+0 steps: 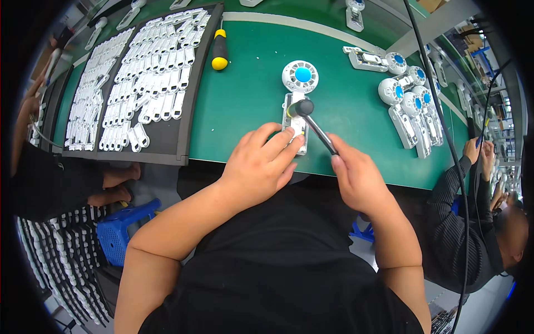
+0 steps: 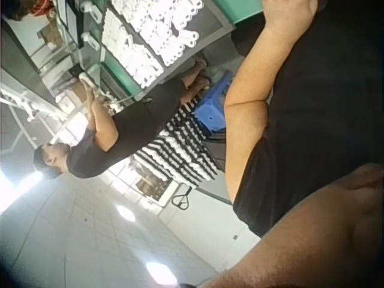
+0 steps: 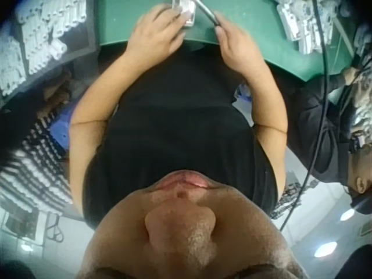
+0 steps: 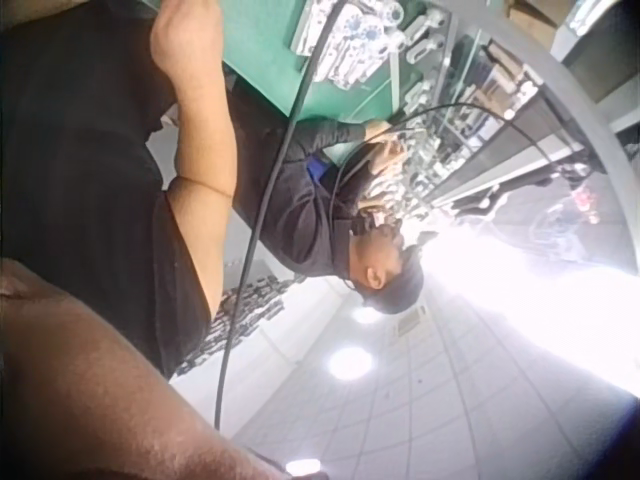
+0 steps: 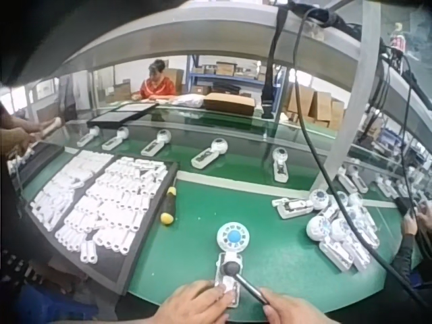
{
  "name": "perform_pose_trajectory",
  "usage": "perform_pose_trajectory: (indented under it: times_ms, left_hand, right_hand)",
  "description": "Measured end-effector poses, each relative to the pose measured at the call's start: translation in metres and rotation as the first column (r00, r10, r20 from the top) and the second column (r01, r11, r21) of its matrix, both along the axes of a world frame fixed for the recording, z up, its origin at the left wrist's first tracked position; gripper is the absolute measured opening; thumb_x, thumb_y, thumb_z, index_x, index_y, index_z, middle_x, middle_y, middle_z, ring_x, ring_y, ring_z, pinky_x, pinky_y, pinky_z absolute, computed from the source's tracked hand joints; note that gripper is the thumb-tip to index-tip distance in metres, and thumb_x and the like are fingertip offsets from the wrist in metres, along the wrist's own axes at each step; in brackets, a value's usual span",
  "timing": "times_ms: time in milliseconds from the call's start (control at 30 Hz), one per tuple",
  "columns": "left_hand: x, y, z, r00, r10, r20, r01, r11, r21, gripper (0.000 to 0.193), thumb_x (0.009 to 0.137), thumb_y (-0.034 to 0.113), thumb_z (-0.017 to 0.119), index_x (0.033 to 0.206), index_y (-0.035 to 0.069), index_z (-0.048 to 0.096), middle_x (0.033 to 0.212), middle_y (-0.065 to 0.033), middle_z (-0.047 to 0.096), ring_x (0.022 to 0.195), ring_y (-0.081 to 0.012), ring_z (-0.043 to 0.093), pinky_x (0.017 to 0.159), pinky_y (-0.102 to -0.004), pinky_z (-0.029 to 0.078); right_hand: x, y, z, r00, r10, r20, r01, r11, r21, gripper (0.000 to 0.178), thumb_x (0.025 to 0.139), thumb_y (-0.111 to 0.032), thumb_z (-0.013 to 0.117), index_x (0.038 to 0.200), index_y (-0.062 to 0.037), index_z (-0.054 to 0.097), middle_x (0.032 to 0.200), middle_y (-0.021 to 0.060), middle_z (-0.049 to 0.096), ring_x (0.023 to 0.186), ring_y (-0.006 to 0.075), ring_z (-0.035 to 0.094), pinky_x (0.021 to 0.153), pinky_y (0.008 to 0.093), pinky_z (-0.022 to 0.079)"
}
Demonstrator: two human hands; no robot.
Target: The recorder is manually assembling small white electronic component housings, using a small hammer to tap parts into place.
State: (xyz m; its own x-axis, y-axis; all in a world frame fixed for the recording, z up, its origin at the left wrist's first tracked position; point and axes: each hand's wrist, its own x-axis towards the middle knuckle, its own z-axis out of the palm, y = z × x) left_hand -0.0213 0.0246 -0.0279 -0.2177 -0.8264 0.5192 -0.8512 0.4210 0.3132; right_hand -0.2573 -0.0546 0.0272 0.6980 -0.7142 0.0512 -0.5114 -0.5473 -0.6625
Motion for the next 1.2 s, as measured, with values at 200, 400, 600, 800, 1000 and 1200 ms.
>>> perform_pose_trajectory:
  times_ms: [200, 400, 600, 800, 1000, 1200]
  left_hand:
    - [-0.001, 0.001, 0.003, 1.0, -0.002, -0.01, 0.002, 1.0, -0.008, 0.058, 0.077, 0.013, 0.083, 0.133, 0.009, 0.069, 0.132, -0.0088, 0.065, 0.121, -0.0332, 0.063, 0.093, -0.0449, 0.055]
    - [0.001, 0.002, 0.0, 1.0, -0.002, -0.026, 0.001, 1.0, -0.005, 0.057, 0.076, 0.011, 0.082, 0.132, 0.009, 0.07, 0.131, -0.0088, 0.066, 0.12, -0.0329, 0.064, 0.092, -0.0455, 0.055]
    - [-0.001, -0.003, 0.0, 0.999, -0.015, -0.037, 0.014, 1.0, -0.009, 0.057, 0.075, 0.01, 0.082, 0.131, 0.009, 0.07, 0.13, -0.0092, 0.066, 0.121, -0.0327, 0.064, 0.092, -0.0459, 0.055]
    - [0.0, 0.0, 0.002, 0.999, -0.001, -0.038, 0.002, 1.0, 0.008, 0.055, 0.075, 0.01, 0.082, 0.129, 0.008, 0.071, 0.129, -0.0098, 0.067, 0.12, -0.0328, 0.064, 0.093, -0.0466, 0.055]
    - [0.013, -0.015, 0.011, 0.979, -0.065, -0.191, 0.085, 0.992, 0.096, 0.048, 0.077, 0.013, 0.085, 0.122, 0.007, 0.07, 0.129, -0.0123, 0.066, 0.119, -0.035, 0.064, 0.097, -0.0465, 0.055]
    - [0.014, -0.022, 0.014, 0.986, -0.008, -0.167, 0.022, 0.996, 0.081, 0.047, 0.081, 0.021, 0.087, 0.121, 0.006, 0.067, 0.127, -0.0146, 0.065, 0.116, -0.0367, 0.065, 0.098, -0.0466, 0.055]
  right_hand:
    - [-0.009, 0.01, 0.005, 0.99, -0.034, 0.136, 0.031, 0.999, 0.023, 0.042, 0.104, -0.006, 0.055, 0.144, 0.0023, 0.055, 0.103, 0.0277, 0.07, 0.089, 0.0506, 0.068, 0.082, 0.0482, 0.056]
    - [-0.008, 0.01, 0.02, 0.998, 0.005, 0.06, -0.001, 0.998, -0.061, 0.046, 0.104, -0.005, 0.055, 0.149, 0.0037, 0.052, 0.101, 0.0264, 0.072, 0.087, 0.0508, 0.069, 0.081, 0.045, 0.057]
    - [-0.014, 0.011, 0.007, 0.98, -0.048, 0.193, 0.06, 0.996, -0.059, 0.044, 0.107, -0.01, 0.049, 0.149, 0.0048, 0.052, 0.085, 0.0179, 0.064, 0.076, 0.0319, 0.065, 0.072, 0.0402, 0.052]
    - [-0.006, 0.005, 0.027, 0.989, -0.092, 0.113, 0.089, 0.995, 0.036, 0.041, 0.109, -0.01, 0.049, 0.149, 0.0012, 0.053, 0.096, 0.0244, 0.069, 0.082, 0.0406, 0.069, 0.081, 0.0414, 0.055]
    - [-0.015, 0.003, -0.003, 0.981, -0.173, 0.088, 0.157, 0.974, 0.162, 0.041, 0.11, -0.012, 0.049, 0.149, 0.0016, 0.053, 0.089, 0.0201, 0.068, 0.076, 0.0375, 0.065, 0.076, 0.0407, 0.053]
    - [-0.016, -0.008, -0.021, 0.932, -0.27, 0.24, 0.184, 0.927, 0.326, 0.047, 0.112, -0.015, 0.045, 0.153, 0.0062, 0.049, 0.073, 0.0006, 0.052, 0.063, 0.01, 0.047, 0.059, 0.0282, 0.041]
